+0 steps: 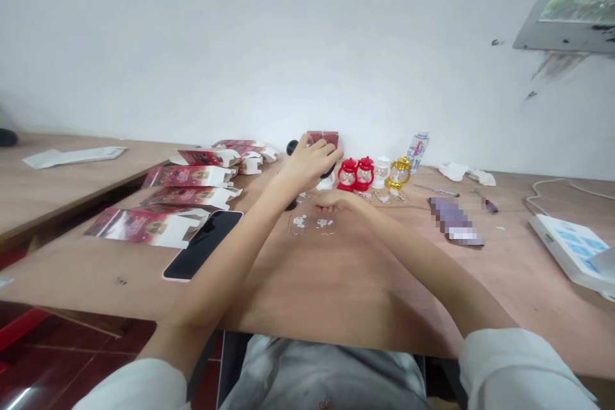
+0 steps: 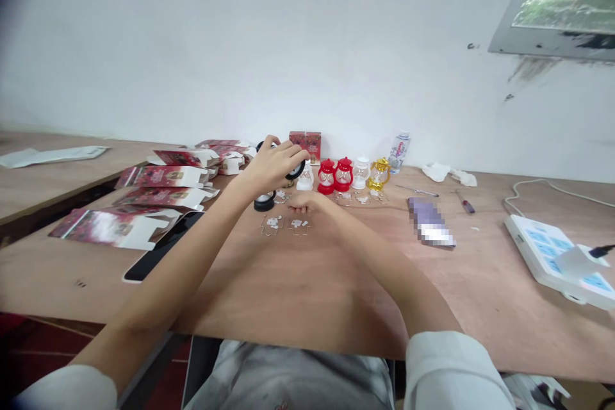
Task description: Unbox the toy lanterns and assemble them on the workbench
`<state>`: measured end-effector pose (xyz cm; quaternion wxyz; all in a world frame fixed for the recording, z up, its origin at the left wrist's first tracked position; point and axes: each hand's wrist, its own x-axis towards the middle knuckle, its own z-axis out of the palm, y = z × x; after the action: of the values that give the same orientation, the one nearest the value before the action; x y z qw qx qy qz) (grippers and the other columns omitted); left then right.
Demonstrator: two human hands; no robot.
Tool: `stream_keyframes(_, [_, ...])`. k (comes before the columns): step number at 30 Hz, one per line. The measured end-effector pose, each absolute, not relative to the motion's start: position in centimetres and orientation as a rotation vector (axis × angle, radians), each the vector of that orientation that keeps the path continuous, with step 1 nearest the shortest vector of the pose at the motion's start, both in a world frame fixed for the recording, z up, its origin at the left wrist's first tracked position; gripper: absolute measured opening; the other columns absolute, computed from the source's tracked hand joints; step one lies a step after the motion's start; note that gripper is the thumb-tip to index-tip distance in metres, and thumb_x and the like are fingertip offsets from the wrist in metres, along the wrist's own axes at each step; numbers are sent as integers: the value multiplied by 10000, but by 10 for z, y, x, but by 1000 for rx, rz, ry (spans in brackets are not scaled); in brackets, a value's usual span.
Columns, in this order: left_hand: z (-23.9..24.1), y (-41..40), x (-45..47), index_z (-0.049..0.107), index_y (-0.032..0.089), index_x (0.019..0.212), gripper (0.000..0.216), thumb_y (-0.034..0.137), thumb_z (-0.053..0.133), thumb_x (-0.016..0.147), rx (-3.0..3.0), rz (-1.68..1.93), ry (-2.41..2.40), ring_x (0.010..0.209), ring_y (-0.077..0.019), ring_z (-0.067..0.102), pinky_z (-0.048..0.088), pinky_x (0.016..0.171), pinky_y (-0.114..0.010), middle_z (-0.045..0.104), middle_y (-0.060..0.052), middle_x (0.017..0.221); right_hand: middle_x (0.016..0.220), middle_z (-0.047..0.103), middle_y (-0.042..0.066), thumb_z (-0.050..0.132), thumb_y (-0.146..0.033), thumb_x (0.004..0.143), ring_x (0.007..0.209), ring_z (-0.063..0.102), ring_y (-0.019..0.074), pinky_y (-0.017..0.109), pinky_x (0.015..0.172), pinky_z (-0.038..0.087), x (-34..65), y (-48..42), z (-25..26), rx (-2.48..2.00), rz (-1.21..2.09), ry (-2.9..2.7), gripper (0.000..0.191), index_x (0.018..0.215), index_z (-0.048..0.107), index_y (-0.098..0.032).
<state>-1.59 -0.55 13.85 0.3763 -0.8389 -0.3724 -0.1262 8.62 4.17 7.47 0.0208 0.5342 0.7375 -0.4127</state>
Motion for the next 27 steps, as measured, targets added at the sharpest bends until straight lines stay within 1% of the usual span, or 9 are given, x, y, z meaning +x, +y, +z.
stream_keyframes(3, [141, -8, -18, 481, 172, 1076, 408, -5, 485, 709, -2140, -360, -958, 932, -229, 557, 323, 798, -378, 642, -92, 971, 392, 371, -52, 520, -157, 810, 333, 277, 26, 140, 318, 170, 73, 53, 73, 1609, -1214, 2158, 283, 532, 469, -141])
stream_keyframes(5, [143, -9, -19, 477, 169, 1073, 413, -20, 468, 706, -2133, -381, -969, 937, -231, 558, 315, 798, -379, 645, -93, 967, 398, 402, -43, 532, -129, 789, 343, 317, 30, 129, 318, 198, 69, 57, 70, 1577, -1200, 2120, 252, 539, 495, -130])
stream_keyframes(7, [145, -10, -20, 473, 167, 1063, 408, -26, 464, 704, -2130, -392, -981, 942, -231, 557, 308, 798, -375, 646, -90, 968, 426, 462, -26, 545, -116, 771, 385, 415, 49, 126, 347, 304, 68, 58, 67, 1538, -1211, 2124, 207, 566, 522, -122])
stream_keyframes(9, [147, -12, -20, 471, 167, 1051, 394, -18, 476, 703, -2134, -390, -991, 942, -231, 557, 303, 796, -370, 642, -88, 978, 467, 523, -10, 555, -106, 752, 447, 502, 71, 148, 417, 420, 70, 59, 65, 1491, -1234, 2158, 163, 590, 543, -118])
stream_keyframes(12, [148, -13, -20, 472, 167, 1043, 372, 3, 493, 710, -2154, -383, -1011, 944, -233, 558, 299, 799, -369, 635, -90, 997, 509, 570, -22, 586, -61, 688, 504, 558, 74, 172, 518, 501, 77, 60, 66, 1396, -1268, 2273, 107, 606, 561, -125])
stream_keyframes(14, [149, -12, -20, 471, 171, 1050, 368, 14, 487, 718, -2169, -390, -1016, 948, -234, 557, 298, 805, -373, 632, -92, 1008, 505, 579, -37, 606, -12, 613, 507, 568, 74, 167, 523, 503, 82, 61, 67, 1328, -1263, 2353, 121, 593, 576, -128])
stream_keyframes(17, [148, -12, -20, 472, 180, 1064, 367, 31, 478, 729, -2191, -412, -1017, 960, -239, 553, 295, 822, -382, 632, -97, 1021, 473, 577, -40, 605, 25, 526, 485, 565, 87, 169, 481, 481, 87, 61, 68, 1260, -1208, 2442, 155, 547, 595, -128])
stream_keyframes(23, [150, -14, -20, 467, 165, 1051, 341, 38, 497, 735, -2204, -371, -1047, 968, -248, 552, 299, 803, -378, 624, -102, 1026, 531, 623, -12, 576, 5, 503, 549, 587, 119, 199, 527, 478, 91, 54, 67, 1199, -1053, 2591, 156, 537, 625, -139])
stream_keyframes(27, [151, -16, -19, 471, 168, 1048, 345, 33, 488, 732, -2194, -344, -1059, 954, -238, 553, 307, 796, -370, 628, -96, 1027, 591, 648, 25, 553, 16, 491, 628, 605, 175, 228, 542, 449, 95, 48, 64, 1199, -890, 2694, 193, 556, 644, -141])
